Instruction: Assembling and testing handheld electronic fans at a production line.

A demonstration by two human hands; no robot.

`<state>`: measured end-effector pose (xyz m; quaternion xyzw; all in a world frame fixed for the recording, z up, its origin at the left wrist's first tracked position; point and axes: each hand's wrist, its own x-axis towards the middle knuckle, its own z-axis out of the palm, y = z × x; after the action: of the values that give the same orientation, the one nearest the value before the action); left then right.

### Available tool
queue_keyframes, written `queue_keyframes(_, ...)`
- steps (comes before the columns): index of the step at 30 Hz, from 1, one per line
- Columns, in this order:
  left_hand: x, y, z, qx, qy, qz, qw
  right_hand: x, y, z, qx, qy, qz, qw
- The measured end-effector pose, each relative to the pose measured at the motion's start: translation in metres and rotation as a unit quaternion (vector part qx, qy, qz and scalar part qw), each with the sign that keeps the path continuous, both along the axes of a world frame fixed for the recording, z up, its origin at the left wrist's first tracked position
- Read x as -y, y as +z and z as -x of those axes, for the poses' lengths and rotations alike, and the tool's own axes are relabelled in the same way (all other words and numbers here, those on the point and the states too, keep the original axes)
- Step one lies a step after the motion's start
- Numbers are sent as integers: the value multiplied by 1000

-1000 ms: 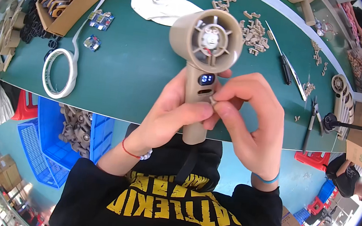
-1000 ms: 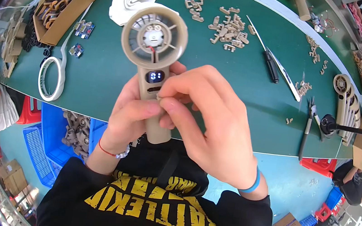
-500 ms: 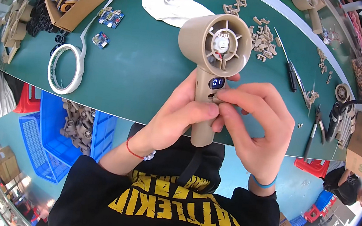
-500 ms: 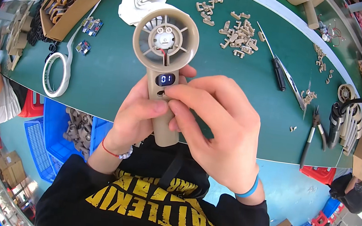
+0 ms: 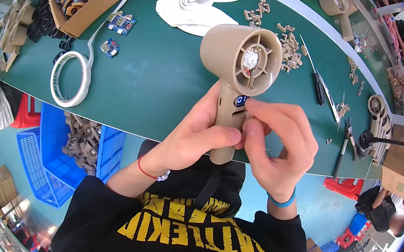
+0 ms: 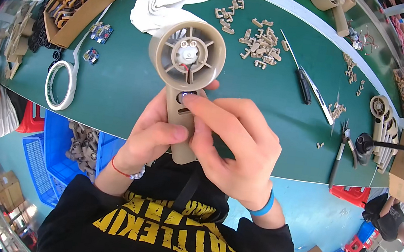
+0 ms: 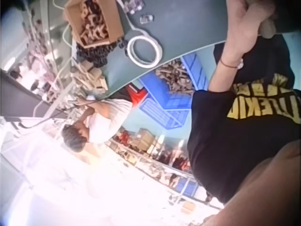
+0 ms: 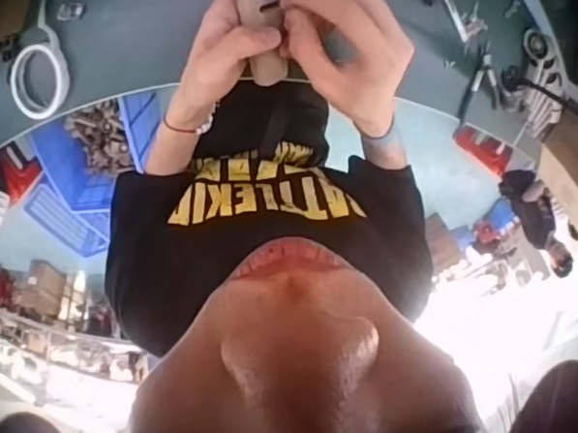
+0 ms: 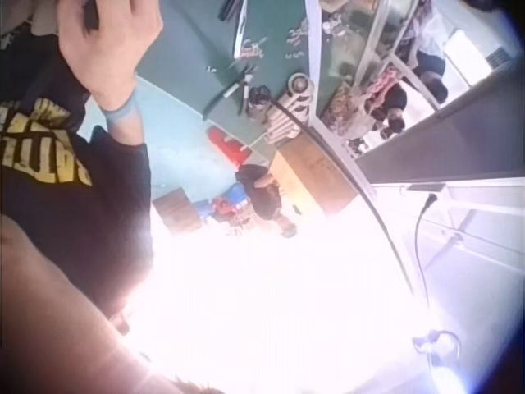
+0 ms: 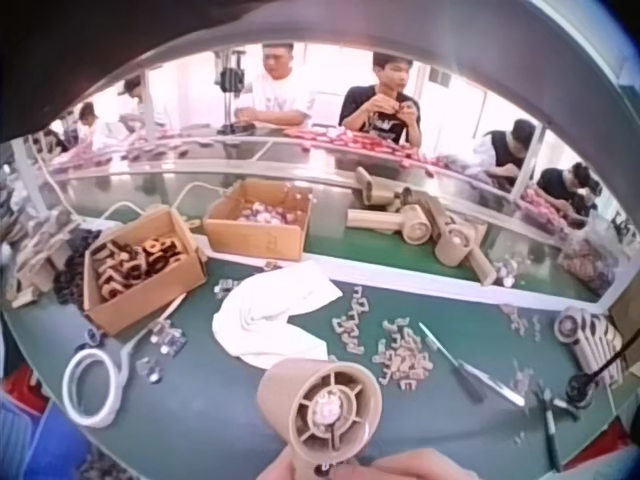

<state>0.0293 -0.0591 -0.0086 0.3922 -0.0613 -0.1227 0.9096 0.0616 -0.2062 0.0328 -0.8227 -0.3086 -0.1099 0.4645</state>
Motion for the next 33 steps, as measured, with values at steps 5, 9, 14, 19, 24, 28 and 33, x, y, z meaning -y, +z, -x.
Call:
queue_keyframes(5,0,0,0,-1,18,-14,1000,3,1,-1,-53,14,-10,998)
queue_keyframes(9,-4,-2,-3,15,-10,15,1000,3,7,6,-294,-2,-204,934)
queue_keyframes(14,0,-2,0,7,7,0,1000,-3,6,5,-335,-7,-179,925)
queue_keyframes(19,-1,-1,2,-7,18,1,1000,-4,0,3,-268,-7,-127,955)
queue_keyframes(24,-3,0,3,-8,-7,4,1000,-1,-4,3,-283,10,-153,947)
queue_keyframes(28,-3,0,2,-8,-16,14,1000,-5,2,7,-409,0,-238,881)
queue_keyframes(33,-4,-3,2,-3,-16,12,1000,0,-3,4,-370,24,-182,911)
